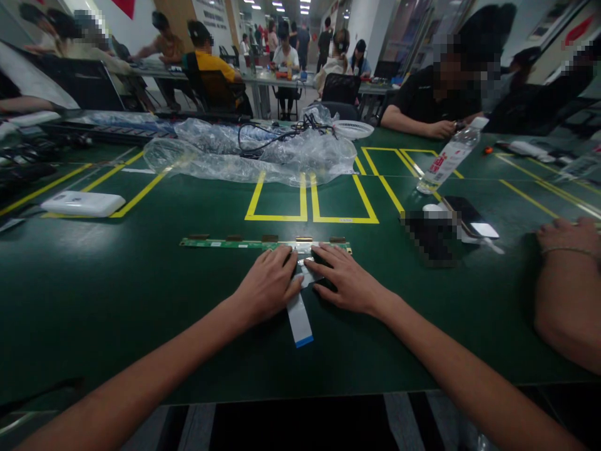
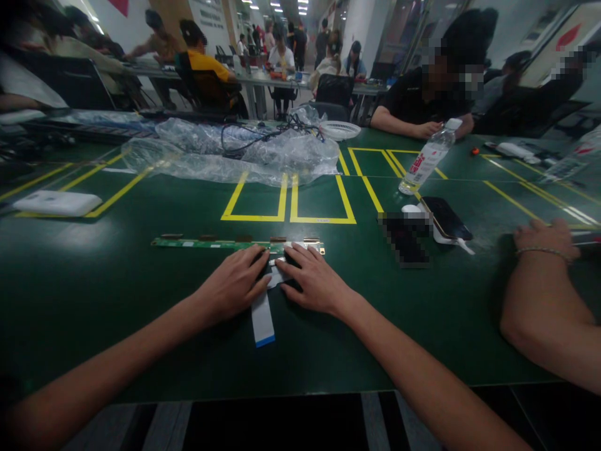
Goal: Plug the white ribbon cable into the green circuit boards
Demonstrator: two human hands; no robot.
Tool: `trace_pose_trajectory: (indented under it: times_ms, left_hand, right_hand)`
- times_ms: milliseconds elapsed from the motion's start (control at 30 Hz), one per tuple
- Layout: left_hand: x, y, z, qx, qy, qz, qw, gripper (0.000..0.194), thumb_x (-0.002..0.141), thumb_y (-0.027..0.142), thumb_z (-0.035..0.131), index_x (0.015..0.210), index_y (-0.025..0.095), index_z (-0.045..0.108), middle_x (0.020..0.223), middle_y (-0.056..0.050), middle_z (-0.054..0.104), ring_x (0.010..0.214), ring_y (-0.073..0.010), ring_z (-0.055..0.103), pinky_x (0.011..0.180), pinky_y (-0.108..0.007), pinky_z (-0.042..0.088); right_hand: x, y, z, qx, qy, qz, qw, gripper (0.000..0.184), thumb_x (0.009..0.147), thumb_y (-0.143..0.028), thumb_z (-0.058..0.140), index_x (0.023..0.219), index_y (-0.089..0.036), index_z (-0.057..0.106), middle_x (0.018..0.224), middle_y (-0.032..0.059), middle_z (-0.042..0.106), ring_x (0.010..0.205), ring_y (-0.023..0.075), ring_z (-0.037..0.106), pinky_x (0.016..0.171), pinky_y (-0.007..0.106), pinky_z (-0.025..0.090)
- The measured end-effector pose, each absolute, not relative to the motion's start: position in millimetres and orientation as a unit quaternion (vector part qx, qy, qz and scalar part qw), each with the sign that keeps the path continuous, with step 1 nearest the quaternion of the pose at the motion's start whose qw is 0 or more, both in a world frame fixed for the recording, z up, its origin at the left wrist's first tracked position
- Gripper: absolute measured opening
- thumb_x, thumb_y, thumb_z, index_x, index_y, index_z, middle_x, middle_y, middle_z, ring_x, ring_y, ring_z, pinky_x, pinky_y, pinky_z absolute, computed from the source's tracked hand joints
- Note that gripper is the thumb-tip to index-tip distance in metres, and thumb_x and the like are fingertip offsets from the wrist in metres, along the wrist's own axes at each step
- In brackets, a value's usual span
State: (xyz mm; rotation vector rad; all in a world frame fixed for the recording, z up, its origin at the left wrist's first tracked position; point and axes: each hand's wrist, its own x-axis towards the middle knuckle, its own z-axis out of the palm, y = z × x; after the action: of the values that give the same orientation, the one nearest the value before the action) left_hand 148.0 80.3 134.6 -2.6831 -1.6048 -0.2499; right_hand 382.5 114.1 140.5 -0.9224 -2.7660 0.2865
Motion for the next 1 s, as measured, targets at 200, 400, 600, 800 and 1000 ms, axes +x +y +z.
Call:
trace_pose_trajectory:
  times_ms: [200,400,600,800,1000]
  left_hand:
    - [156,69,140,-0.87,-0.488,-0.066,-0.012,0.058,0.102,0.045,0.038,0.143,0.006,0.048,0.146,-0.022,0.047,0.135,-0.0352,0.046,0.112,-0.05,0.041]
    - [146,74,140,-0.878,-0.473,-0.067,-0.019,0.06,0.101,0.05,0.039,0.145,0.01,0.046,0.147,-0.02,0.047,0.135,-0.0334,0.046,0.111,-0.048,0.042]
    - [142,75,136,-0.886,-0.46,-0.048,0.009,0.063,0.101,0.05,0.038,0.147,0.008,0.043,0.147,-0.022,0.046,0.134,-0.0339,0.046,0.11,-0.048,0.041]
    - [142,77,137,-0.885,-0.464,-0.041,0.024,0.063,0.102,0.049,0.038,0.149,0.007,0.04,0.146,-0.021,0.046,0.132,-0.0336,0.046,0.108,-0.047,0.042]
    - [133,82,141,-0.904,-0.424,-0.057,0.017,0.055,0.104,0.044,0.039,0.145,0.007,0.047,0.145,-0.019,0.049,0.132,-0.0312,0.048,0.11,-0.044,0.042]
  right_hand:
    - [380,112,139,-0.307,-0.944,0.091,0.082,0.063,0.097,-0.045,0.053,0.154,-0.021,0.039,0.162,0.015,0.033,0.151,0.0319,0.025,0.122,0.057,0.02]
    - [378,112,137,-0.313,-0.944,0.073,0.081,0.064,0.098,-0.049,0.051,0.155,-0.025,0.037,0.162,0.0141,0.033,0.15,0.0319,0.027,0.121,0.056,0.022]
    - [377,113,138,-0.312,-0.944,0.059,0.085,0.063,0.098,-0.048,0.05,0.154,-0.021,0.04,0.159,0.0164,0.037,0.147,0.0336,0.033,0.119,0.056,0.027]
    - [383,118,138,-0.302,-0.945,0.076,0.099,0.055,0.099,-0.042,0.051,0.147,-0.016,0.05,0.154,0.0172,0.045,0.144,0.0314,0.038,0.119,0.052,0.03]
    - [382,117,137,-0.309,-0.942,0.08,0.104,0.055,0.098,-0.04,0.052,0.148,-0.016,0.05,0.156,0.0163,0.043,0.145,0.0315,0.038,0.12,0.053,0.029]
